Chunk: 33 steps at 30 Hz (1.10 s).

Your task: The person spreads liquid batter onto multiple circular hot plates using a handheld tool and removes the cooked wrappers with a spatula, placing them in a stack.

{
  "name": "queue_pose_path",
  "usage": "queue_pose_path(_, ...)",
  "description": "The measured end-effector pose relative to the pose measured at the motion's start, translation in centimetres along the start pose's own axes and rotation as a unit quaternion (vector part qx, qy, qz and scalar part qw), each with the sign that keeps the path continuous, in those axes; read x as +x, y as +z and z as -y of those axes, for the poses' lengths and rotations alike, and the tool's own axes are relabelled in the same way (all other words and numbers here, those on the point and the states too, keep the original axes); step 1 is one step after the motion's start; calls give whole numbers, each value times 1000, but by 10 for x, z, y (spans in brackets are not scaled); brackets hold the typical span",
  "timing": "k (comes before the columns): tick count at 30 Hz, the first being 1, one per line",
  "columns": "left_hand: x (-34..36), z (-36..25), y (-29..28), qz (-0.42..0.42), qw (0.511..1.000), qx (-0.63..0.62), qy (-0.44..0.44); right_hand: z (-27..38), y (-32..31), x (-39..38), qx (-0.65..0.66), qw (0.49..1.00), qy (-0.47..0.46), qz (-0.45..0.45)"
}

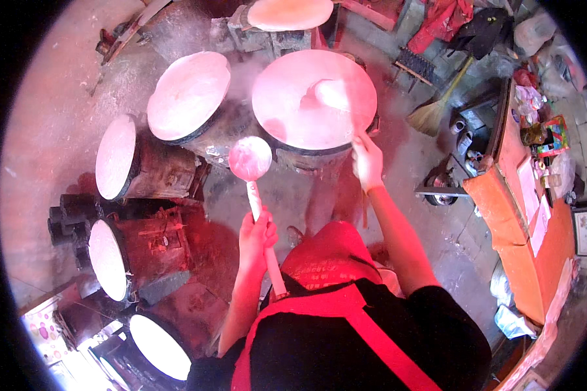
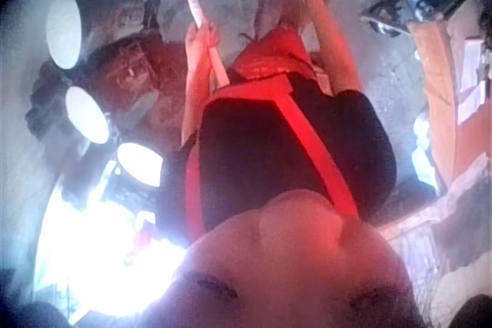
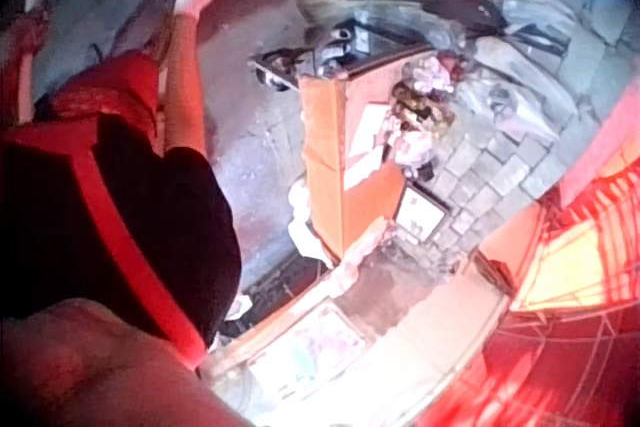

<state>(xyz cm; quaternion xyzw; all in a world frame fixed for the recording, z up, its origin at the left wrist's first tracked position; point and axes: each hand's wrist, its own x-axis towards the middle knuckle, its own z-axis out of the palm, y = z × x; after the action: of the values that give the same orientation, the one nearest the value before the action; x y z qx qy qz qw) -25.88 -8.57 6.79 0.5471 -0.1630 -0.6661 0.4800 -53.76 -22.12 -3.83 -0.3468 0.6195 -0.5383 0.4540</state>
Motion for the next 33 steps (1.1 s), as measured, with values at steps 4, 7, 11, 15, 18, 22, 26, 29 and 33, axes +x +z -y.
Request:
queue_pose_path(4, 3, 2, -4, 42, 995, -56, -71, -29, 8, -7, -71, 995, -52, -51)
queue_pose_path(7, 2, 3, 0, 54, 990, -69, -112, -17, 23, 22, -64, 998, -20, 18)
queue_pose_path(11, -7, 9, 0, 42, 991, -66, -104, 12, -10, 53, -164, 985, -46, -16)
queue_pose_path(15, -12, 17, 1, 32, 993, -65, -96, -11, -8, 33, -193, 968, -149, 59)
queue_pose_path(18, -14, 20, 1, 13, 992, -74, -98, -11, 9, -10, -202, 963, -124, 132)
queue_pose_path(22, -15, 20, 5, 14, 993, -68, -93, -6, -16, 28, -180, 966, -133, 129)
queue_pose_path(26, -8, 12, 17, 12, 994, -37, -103, 32, -30, 50, -182, 979, 14, 90)
queue_pose_path(29, 14, 7, 18, 36, 996, 1, -82, 16, -50, 17, -162, 963, -46, 209)
queue_pose_path(33, 74, -10, 25, 35, 994, 96, -40, 17, -78, -56, -198, 958, 1, 209)
